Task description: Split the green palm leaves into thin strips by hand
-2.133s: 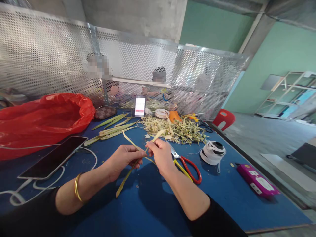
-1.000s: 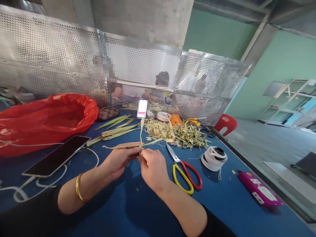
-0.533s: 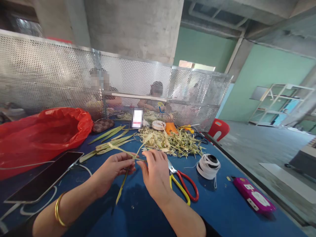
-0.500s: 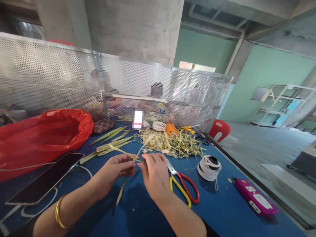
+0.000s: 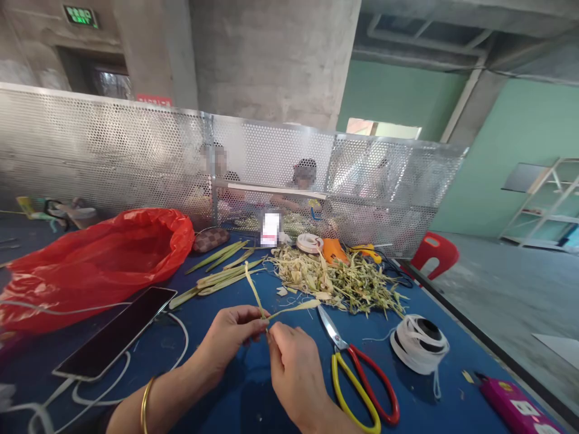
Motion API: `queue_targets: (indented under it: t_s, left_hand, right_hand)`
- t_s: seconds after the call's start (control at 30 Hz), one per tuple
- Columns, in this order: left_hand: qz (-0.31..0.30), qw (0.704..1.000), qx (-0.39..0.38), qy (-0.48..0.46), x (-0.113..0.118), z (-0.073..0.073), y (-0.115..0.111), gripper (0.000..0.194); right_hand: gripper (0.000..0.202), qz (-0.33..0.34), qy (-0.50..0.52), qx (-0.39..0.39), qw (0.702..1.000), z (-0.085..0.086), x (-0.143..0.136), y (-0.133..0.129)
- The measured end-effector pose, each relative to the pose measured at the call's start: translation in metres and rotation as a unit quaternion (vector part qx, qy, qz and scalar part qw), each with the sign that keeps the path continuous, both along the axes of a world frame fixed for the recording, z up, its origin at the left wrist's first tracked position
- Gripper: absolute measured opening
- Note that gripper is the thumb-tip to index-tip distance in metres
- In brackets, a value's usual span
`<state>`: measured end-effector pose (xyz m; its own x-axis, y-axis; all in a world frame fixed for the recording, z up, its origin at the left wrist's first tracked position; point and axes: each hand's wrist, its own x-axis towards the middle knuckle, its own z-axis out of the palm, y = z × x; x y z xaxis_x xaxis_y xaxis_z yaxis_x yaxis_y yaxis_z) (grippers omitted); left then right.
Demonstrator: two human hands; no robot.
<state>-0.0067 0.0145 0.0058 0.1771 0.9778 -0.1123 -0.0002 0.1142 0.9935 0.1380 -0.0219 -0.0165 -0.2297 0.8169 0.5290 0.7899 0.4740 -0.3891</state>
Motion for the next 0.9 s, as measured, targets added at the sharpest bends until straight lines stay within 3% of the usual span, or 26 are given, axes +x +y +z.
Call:
queue_targets:
  t_s: [0.33,0.53,0.63,0.9]
  left_hand:
    - [0.029,0.997,-0.038,-0.059,0.002,0.003,-0.004,0.017]
    - [-0.049,0.992,-0.085,-0.083,-0.008,0.012,0.002,0.03]
    - [-0.056,0.989,-0.101,-0.093,-0.01,0.013,0.004,0.032]
    - [-0.026,0.998,-0.041,-0.026,-0.005,0.009,0.0,0.022]
  right_hand:
    - [0.024,0.019,-0.003,0.003,1.0,-0.004,-0.001,-0.004]
    - [0.024,-0.007,0.042,-0.011,0.999,-0.001,-0.001,-0.003]
    - [0.023,-0.019,0.039,-0.017,0.999,0.0,0.0,-0.002]
    - [0.023,0.009,0.008,0.011,1.0,0.003,-0.002,-0.004]
